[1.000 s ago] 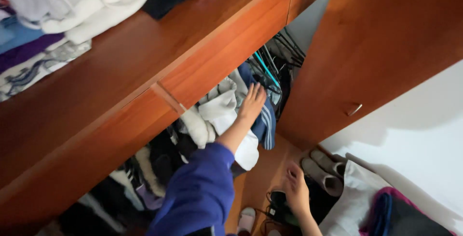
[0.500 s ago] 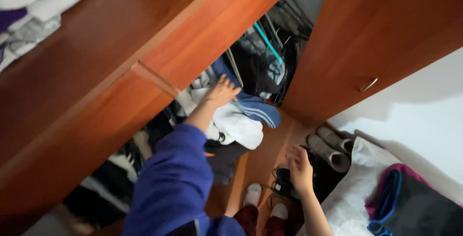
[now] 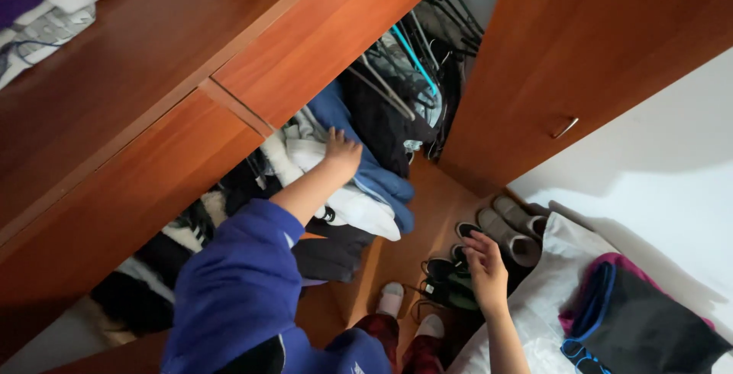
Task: The person picks up folded clothes from a bed, places them on hangers, and hangs them in a closet. They handle a black t-shirt, a grey hoodie, and two pairs of pants, placing each on a hanger and then into the closet.
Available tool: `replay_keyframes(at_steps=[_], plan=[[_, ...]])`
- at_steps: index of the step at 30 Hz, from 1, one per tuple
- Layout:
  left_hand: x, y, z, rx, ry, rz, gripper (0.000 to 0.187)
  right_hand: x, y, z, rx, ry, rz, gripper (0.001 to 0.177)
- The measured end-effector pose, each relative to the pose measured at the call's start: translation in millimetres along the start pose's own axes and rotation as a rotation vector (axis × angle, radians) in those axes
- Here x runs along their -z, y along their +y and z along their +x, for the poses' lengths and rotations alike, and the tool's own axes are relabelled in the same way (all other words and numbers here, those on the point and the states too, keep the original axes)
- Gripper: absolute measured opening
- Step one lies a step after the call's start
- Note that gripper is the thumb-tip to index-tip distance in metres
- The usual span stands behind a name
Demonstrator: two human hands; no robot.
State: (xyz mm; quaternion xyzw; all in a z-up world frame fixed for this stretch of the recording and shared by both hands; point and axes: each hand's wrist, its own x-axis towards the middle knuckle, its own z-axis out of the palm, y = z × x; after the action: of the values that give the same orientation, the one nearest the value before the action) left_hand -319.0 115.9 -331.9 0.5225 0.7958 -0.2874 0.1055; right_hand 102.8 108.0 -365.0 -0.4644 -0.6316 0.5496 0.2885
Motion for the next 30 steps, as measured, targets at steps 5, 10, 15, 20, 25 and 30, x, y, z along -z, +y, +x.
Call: replay_keyframes(at_steps=[5,10,15,20,25,30], plan=[[54,5,63,0.138,0.475,-0.622,0.028,7,0,4,-0.029,0.094,0.08,0.036],[25,-4,222,0.397,0.769,-1.832,0.098,15,11,-6,-0.078,0.087,0.106,0.038],[44,3,227,0.413,0.669,-2.363,0.054,21,13,-25,-0.107,0.117,0.069,0.036],[84,17,144,0.388,1.353,-1.899,0.056,20,12,-33,-0.109,0.13,0.055,0.034],[46,72,108,0.385,1.19,-1.713,0.055,17,-14,-42,-0.135,0.118,-0.06,0.034],[-2,168,-23,0.263,0.815,-1.945,0.059,5,-12,-59,-0.123,0.101,0.018,0.031]])
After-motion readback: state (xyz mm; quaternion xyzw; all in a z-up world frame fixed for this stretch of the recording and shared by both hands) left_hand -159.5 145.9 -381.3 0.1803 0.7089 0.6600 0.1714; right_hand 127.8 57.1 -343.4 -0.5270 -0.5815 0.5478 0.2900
